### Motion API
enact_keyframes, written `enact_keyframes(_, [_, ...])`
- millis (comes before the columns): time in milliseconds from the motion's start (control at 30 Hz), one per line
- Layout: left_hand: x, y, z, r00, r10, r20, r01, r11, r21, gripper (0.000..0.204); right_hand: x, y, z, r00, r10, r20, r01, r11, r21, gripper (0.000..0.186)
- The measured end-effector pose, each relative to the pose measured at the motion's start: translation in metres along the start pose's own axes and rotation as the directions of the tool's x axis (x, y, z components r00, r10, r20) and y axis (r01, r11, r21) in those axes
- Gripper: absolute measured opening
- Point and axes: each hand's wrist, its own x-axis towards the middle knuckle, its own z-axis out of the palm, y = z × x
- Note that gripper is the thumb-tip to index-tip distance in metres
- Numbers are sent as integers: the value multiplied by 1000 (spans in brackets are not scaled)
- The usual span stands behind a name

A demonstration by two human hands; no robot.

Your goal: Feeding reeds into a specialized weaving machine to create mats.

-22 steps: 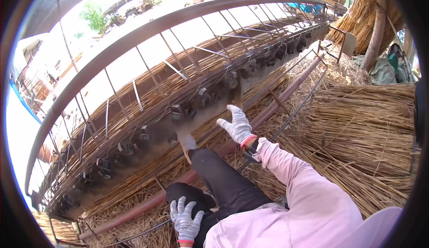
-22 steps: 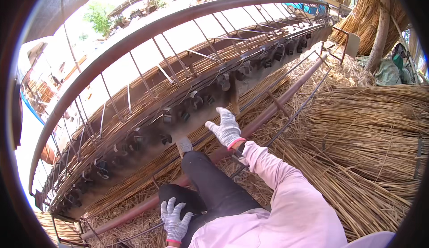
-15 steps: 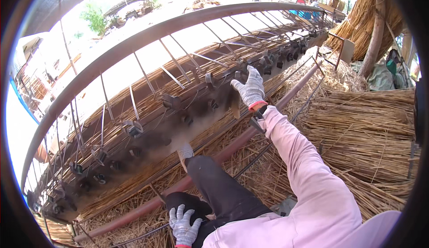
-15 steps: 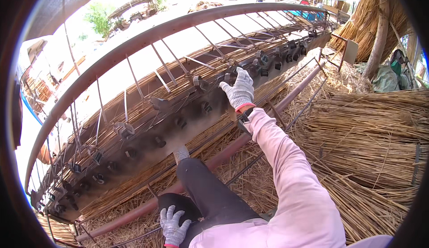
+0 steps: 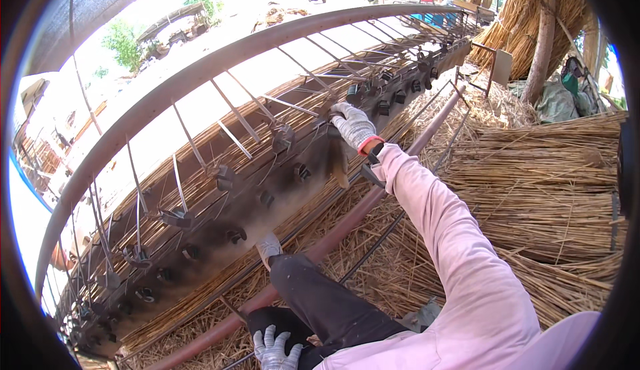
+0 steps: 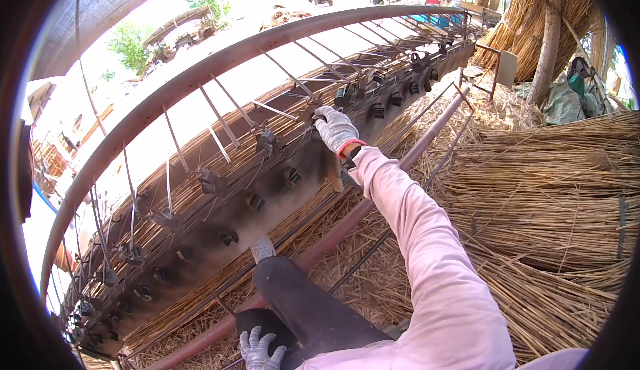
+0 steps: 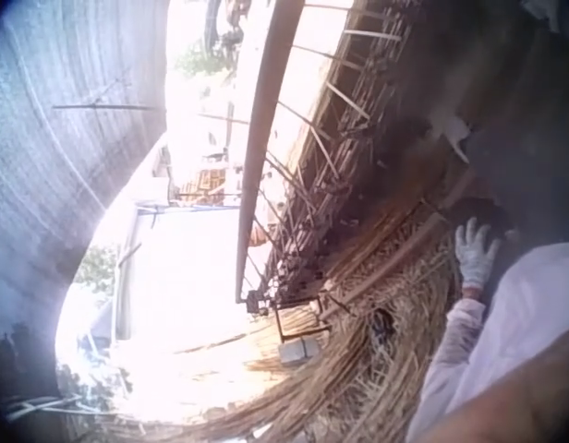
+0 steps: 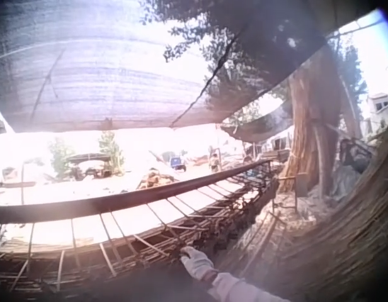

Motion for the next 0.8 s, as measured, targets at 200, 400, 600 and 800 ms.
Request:
enact_keyframes(200, [2, 2, 0, 1000, 4, -9, -4, 1000, 15, 48, 29, 2, -39, 975, -60, -212, 53, 998, -40, 20])
enact_keyframes(400, [5, 4, -3, 1000, -3, 7, 3, 1000, 5, 48, 71, -19, -78, 998, -67, 21, 70, 935, -348, 23])
enact_keyframes(600, [5, 4, -5, 1000, 0, 7, 0, 1000, -16, 48, -33, 11, -69, 798, 226, 559, 163, 812, -561, 57])
enact_keyframes(800, [6, 5, -8, 999, -31, 41, 31, 1000, 0, 47, -7, 53, -76, 928, 334, -163, -370, 870, -325, 96])
